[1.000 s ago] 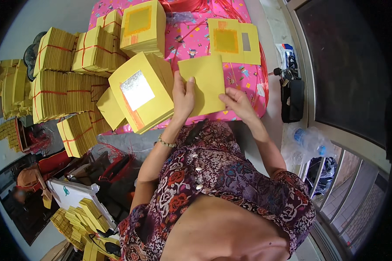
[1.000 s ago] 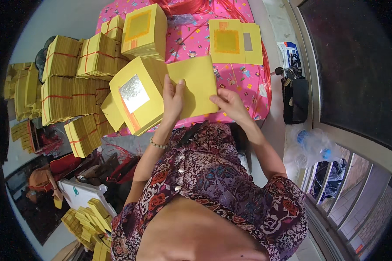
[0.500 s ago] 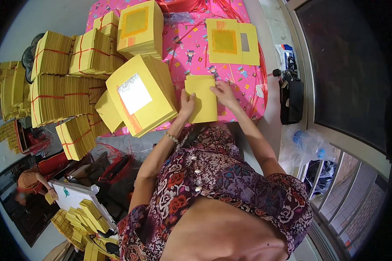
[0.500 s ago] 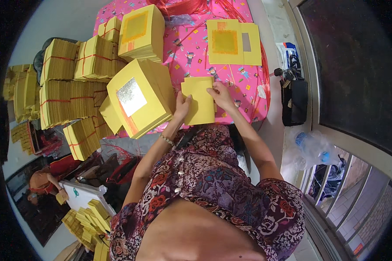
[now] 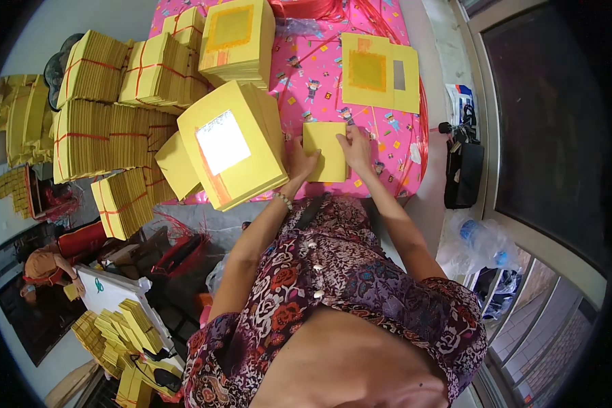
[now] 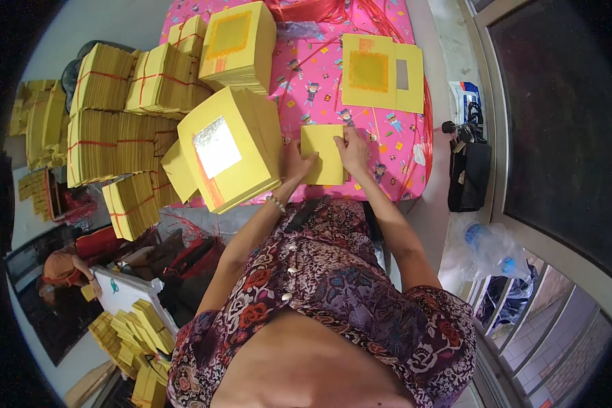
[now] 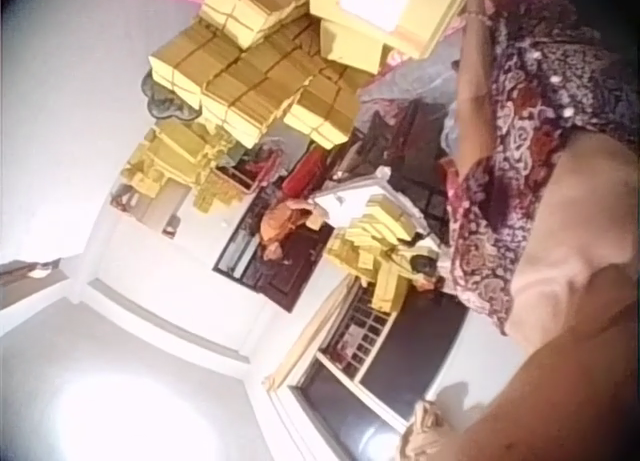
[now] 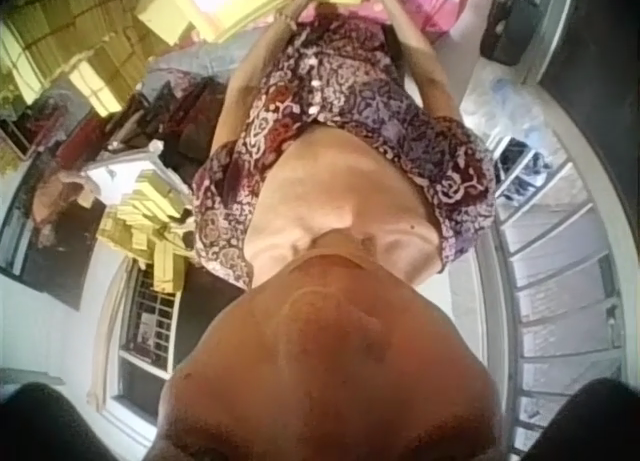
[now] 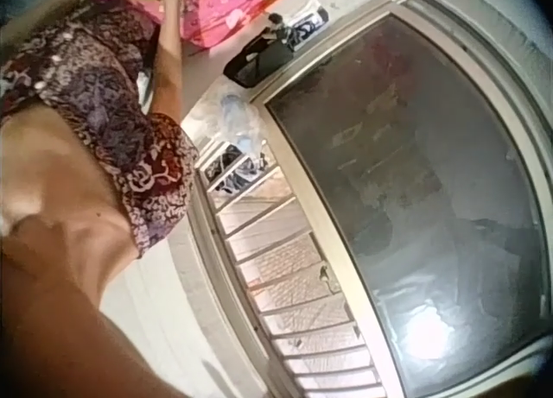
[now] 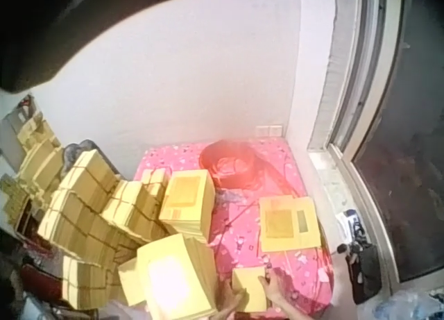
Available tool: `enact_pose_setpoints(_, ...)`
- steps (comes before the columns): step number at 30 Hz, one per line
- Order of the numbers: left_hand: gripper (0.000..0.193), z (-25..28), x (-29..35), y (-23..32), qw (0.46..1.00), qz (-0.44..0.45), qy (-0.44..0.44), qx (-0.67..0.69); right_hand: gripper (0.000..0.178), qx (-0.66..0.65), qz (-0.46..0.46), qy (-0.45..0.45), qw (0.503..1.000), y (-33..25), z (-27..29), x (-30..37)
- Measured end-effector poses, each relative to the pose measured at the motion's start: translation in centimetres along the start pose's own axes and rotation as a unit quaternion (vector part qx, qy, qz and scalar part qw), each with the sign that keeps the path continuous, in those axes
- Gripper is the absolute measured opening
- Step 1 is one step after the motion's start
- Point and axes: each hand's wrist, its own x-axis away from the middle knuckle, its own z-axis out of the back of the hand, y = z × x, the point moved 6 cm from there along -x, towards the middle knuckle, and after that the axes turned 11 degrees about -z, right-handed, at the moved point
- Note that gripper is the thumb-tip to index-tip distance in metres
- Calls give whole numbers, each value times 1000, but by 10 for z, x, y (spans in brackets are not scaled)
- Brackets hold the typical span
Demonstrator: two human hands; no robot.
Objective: Organizing and bundling sheets of yellow Joss paper using rubber bands.
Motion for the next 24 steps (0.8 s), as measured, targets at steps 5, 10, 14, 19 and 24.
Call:
enact_pose_setpoints(5,56,-5,0,6,998,-2,1,-61,35,76,-8,46,996,2,8,-4)
enact_pose_setpoints(10,60,-7,5,-8,979,12,-17,-200,46,65,-44,29,997,13,4,-8)
enact_pose_setpoints(14,61,-8,4,-12,981,67,-35,-179,52,99,-60,34,993,23,6,-8)
enact_pose_setpoints(19,61,-9,2,-16,977,66,-40,-200,58,40,-129,-125,983,18,6,17)
enact_pose_setpoints(24,59,-13,-5,-25,977,97,-66,-177,53,17,-70,-80,994,28,5,19)
